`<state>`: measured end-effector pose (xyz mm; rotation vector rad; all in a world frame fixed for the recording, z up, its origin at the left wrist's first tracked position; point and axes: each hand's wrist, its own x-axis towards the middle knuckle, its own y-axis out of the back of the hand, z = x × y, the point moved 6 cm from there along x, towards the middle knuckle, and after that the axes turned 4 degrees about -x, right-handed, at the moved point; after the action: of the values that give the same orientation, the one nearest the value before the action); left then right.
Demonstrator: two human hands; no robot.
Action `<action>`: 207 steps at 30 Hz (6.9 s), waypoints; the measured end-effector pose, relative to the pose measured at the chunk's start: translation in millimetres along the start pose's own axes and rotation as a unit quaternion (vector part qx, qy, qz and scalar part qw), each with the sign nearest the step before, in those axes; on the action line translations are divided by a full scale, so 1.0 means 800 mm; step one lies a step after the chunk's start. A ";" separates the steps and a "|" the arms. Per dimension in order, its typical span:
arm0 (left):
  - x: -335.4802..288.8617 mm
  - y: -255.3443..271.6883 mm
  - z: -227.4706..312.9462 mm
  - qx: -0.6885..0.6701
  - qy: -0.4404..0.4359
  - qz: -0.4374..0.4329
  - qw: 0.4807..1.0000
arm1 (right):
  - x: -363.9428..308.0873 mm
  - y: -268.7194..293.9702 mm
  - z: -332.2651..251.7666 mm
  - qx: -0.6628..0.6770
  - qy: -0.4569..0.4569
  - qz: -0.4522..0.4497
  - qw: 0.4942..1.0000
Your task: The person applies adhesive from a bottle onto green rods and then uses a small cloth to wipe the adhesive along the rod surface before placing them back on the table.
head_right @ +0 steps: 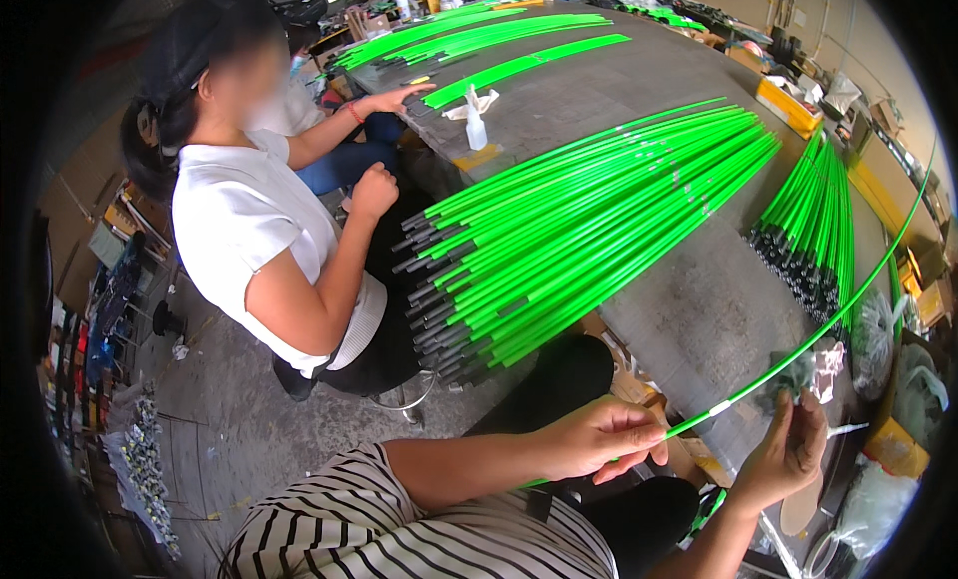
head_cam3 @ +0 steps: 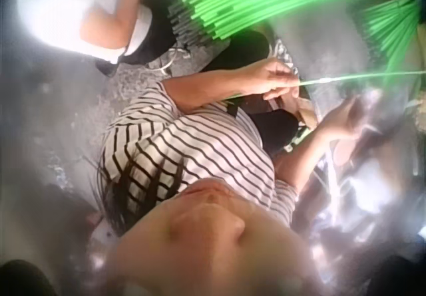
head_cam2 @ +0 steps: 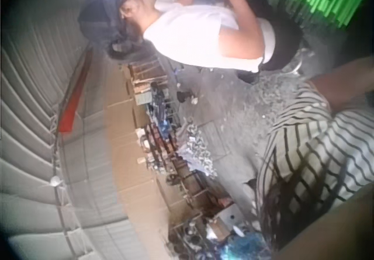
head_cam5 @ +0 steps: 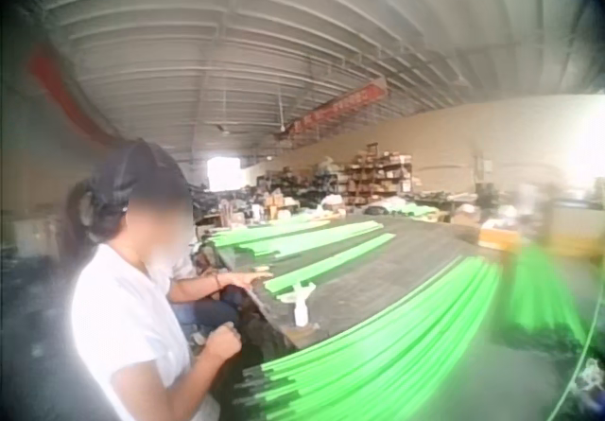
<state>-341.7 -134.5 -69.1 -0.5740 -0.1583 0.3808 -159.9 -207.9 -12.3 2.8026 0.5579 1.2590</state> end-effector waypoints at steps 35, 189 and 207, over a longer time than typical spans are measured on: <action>-0.040 -0.024 -0.002 0.216 0.008 0.008 0.976 | -0.065 -0.013 -0.062 0.195 -0.231 -0.200 0.932; -0.155 -0.069 0.250 0.141 -0.364 -0.324 0.862 | -0.063 0.045 0.122 0.128 -0.188 -0.144 0.963; -0.013 0.153 0.157 0.814 0.078 0.243 0.522 | -0.051 0.035 0.081 0.055 -0.161 -0.172 0.970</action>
<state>-420.2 18.9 -33.2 1.3092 0.5677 0.8241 -128.6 -239.0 -80.9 2.7444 1.0567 0.7124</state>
